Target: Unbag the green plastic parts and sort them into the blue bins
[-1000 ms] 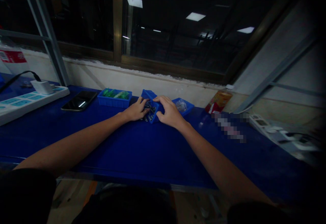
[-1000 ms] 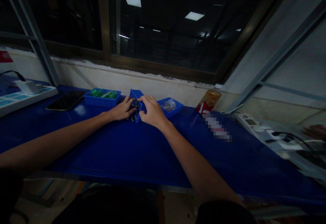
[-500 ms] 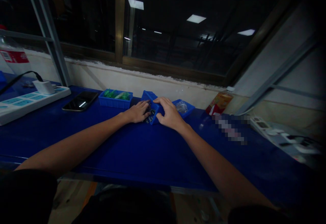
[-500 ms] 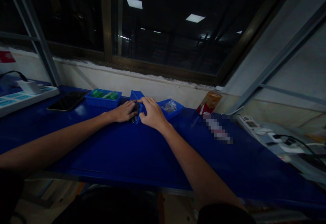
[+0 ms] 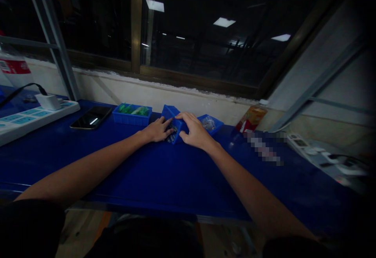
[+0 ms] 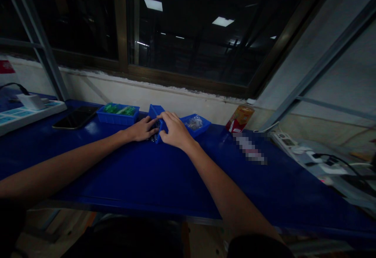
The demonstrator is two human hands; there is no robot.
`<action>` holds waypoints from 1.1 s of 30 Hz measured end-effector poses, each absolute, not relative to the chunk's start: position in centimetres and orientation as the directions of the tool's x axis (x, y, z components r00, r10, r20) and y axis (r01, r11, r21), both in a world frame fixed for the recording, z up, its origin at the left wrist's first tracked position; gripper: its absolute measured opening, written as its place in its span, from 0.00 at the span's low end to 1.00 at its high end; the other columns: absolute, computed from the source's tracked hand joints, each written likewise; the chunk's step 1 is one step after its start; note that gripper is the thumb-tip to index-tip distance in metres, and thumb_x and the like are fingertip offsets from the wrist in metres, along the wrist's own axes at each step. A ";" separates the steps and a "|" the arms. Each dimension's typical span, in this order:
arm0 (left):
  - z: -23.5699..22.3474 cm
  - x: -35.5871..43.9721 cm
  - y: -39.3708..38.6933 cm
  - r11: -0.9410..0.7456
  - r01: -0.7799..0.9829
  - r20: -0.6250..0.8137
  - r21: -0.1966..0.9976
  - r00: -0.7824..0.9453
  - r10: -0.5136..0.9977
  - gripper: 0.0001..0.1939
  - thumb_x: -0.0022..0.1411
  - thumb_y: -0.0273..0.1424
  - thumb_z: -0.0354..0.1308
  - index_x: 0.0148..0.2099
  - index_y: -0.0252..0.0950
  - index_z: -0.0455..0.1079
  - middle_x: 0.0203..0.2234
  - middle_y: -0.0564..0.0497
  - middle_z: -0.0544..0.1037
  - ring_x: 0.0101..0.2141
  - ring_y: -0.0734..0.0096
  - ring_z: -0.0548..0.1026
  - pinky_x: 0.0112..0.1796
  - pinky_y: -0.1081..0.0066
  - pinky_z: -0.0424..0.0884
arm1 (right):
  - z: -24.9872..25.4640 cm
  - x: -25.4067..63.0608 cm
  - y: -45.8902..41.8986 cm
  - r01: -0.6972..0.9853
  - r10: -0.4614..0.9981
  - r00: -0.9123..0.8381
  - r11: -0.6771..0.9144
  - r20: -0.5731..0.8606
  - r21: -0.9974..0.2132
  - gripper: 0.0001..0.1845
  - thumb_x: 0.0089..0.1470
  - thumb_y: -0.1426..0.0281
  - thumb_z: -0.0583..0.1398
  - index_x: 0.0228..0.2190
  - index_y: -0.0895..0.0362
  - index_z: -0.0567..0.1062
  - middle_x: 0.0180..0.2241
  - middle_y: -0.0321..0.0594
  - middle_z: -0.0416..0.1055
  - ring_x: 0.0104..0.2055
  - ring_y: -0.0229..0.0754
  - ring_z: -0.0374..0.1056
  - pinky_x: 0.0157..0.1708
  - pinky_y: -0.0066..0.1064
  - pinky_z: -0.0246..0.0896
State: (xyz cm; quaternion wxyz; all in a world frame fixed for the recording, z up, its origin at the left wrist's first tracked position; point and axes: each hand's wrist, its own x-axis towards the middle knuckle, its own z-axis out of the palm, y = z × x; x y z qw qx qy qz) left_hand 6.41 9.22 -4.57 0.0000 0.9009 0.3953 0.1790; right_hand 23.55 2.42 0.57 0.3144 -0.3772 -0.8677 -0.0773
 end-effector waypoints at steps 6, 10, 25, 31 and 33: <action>-4.4 6.6 8.9 -0.644 0.754 0.349 0.129 0.574 0.741 0.32 0.60 0.50 0.34 0.52 0.30 0.59 0.45 0.38 0.61 0.43 0.54 0.66 0.43 0.56 0.63 | 1.2 23.6 2.1 0.697 0.620 -0.542 0.709 0.567 -0.109 0.23 0.37 0.78 0.53 0.40 0.56 0.64 0.43 0.43 0.64 0.47 0.46 0.59 0.49 0.40 0.55; -4.1 6.6 8.4 -0.637 0.764 0.372 0.102 0.565 0.737 0.32 0.59 0.51 0.35 0.49 0.29 0.60 0.48 0.35 0.61 0.45 0.48 0.64 0.41 0.53 0.62 | 1.5 23.6 1.9 0.700 0.631 -0.546 0.705 0.552 -0.113 0.22 0.38 0.78 0.53 0.40 0.55 0.63 0.43 0.42 0.64 0.47 0.46 0.59 0.49 0.41 0.55; -3.3 6.6 7.8 -0.662 0.749 0.383 0.006 0.610 0.693 0.27 0.60 0.49 0.36 0.42 0.32 0.63 0.41 0.39 0.69 0.42 0.52 0.66 0.39 0.54 0.62 | 1.6 23.6 1.8 0.676 0.617 -0.557 0.725 0.556 -0.128 0.21 0.36 0.79 0.52 0.37 0.55 0.64 0.40 0.40 0.65 0.46 0.44 0.59 0.47 0.38 0.55; -3.4 6.6 8.1 -0.721 0.692 0.354 0.011 0.672 0.651 0.26 0.61 0.47 0.35 0.45 0.33 0.63 0.40 0.42 0.70 0.41 0.57 0.68 0.39 0.58 0.64 | 1.5 23.7 1.9 0.678 0.622 -0.548 0.722 0.559 -0.137 0.20 0.37 0.78 0.53 0.37 0.55 0.64 0.40 0.40 0.65 0.45 0.45 0.59 0.46 0.39 0.56; -3.4 6.6 8.1 -0.728 0.685 0.352 0.007 0.680 0.643 0.27 0.61 0.47 0.35 0.44 0.32 0.64 0.39 0.42 0.70 0.40 0.57 0.69 0.40 0.58 0.63 | 1.4 23.7 1.9 0.681 0.624 -0.541 0.718 0.564 -0.141 0.20 0.37 0.78 0.53 0.37 0.55 0.64 0.40 0.40 0.65 0.45 0.46 0.59 0.46 0.40 0.56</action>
